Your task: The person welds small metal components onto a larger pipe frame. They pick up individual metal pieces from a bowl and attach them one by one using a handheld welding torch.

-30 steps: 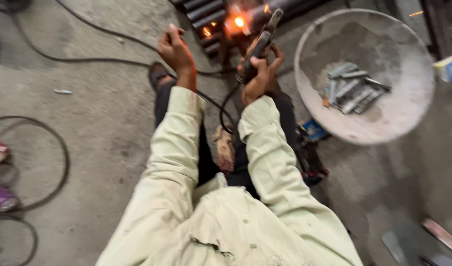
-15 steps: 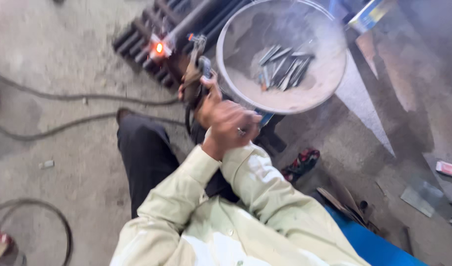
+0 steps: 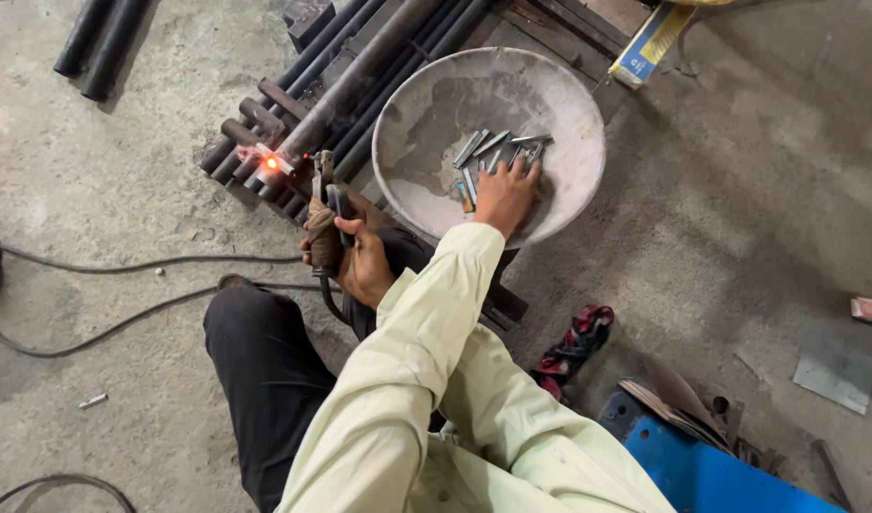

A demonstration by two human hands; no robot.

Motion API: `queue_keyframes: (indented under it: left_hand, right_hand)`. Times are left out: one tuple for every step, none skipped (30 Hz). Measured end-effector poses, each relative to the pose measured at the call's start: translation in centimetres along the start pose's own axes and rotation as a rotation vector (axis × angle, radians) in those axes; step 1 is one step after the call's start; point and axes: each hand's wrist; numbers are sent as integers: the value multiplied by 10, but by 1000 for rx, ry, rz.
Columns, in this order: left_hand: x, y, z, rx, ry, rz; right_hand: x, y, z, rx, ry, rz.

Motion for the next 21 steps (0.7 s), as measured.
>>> queue_keyframes:
  left_hand:
    - [-2,-10,1,-18,17,63]
    - [-4,-17,2,-37,34,126]
    - [-3,-21,4,-55,58,191]
    - [-2,-22,5,-37,55,186]
    - [-1,-22,8,-22,55,182]
    - [2,-20,11,-8,56,178]
    - [3,-17,12,12,80,177]
    - [6,-13,12,31,104,177]
    - [6,-9,15,45,130,169]
    - [6,-5,14,60,143,203]
    - [6,-3,12,77,168,233]
    - [6,0,13,95,193,261]
    - [11,0,12,92,185,262]
    - [18,0,11,88,177,263]
    - [21,2,11,99,199,329]
    - [24,4,10,112,221,394]
    - [28,7,11,126,240,461]
    - [32,10,13,109,235,346]
    - [36,12,13,92,224,234]
    - [40,15,13,73,210,122]
    - [43,20,14,83,196,83]
  right_hand:
    - [0,2,3,-3,10,-5]
    - [1,4,7,-2,22,-10]
    - [-4,5,7,-7,25,-15]
    - [3,7,8,-6,39,-18]
    - [2,7,7,-10,43,-18]
    - [4,7,8,-13,48,-18]
    - [4,7,7,-6,60,-17]
    - [3,6,8,-10,73,-9]
    - [-1,6,9,-3,85,4]
    - [-5,4,9,1,94,14]
    - [-9,3,7,9,100,24]
    - [-12,1,2,22,98,38]
    - [-13,0,-3,29,100,42]
    - [-13,-1,-9,36,102,46]
    - [-16,-3,-14,45,100,56]
    - [-19,-5,-18,51,98,64]
    - [-23,-6,-20,58,98,72]
    - [-28,-8,-22,58,96,84]
    - [-31,-9,-22,62,101,87]
    - [-34,-10,-21,67,106,88]
    - [-38,-12,-19,75,114,92]
Point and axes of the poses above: each hand's wrist, its own x-axis away from the middle knuckle, its own y-axis out of the back of the hand, z = x × y, and after that the axes turned 14 degrees about z, right-handed
